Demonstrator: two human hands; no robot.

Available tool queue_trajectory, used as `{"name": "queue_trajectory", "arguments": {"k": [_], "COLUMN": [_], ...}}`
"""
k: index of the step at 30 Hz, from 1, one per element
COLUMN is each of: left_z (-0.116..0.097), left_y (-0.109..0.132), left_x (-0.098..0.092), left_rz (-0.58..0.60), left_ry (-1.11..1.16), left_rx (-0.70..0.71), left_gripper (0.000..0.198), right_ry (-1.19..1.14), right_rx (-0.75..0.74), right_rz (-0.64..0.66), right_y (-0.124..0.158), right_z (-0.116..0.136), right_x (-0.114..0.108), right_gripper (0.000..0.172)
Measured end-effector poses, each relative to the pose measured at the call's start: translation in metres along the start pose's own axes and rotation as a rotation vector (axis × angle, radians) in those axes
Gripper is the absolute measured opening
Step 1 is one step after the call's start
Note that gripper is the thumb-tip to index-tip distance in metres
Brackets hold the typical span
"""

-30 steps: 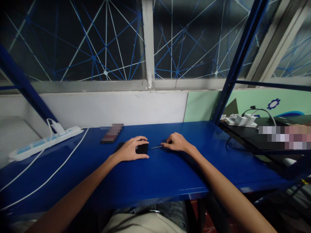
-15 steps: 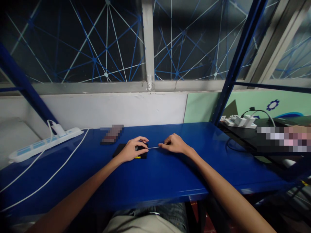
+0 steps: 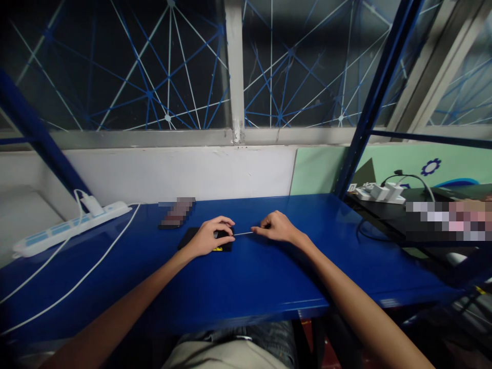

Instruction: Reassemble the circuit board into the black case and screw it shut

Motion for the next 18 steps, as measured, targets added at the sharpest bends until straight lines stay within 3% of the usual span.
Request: {"name": "queue_trajectory", "arguments": {"k": [18], "left_z": [0.0008], "left_y": [0.0002], "left_x": [-0.001], "left_rz": [-0.007], "left_ry": [-0.012], "left_rx": [0.008], "left_gripper": [0.015], "right_ry": [0.025], "right_rx": [-0.011], "right_rz": [-0.001], "right_y": [-0.0008], "right_z": [0.0024], "right_x": [0.0031], "right_gripper": [0.059]}}
Point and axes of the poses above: each hand's wrist, its own y-axis away from the middle knuckle, its own x-axis out of the palm, z = x × y, the point moved 7 cm from there along -y, towards the middle knuckle, and after that the axes turned 11 degrees about y, right-handed, at the moved point
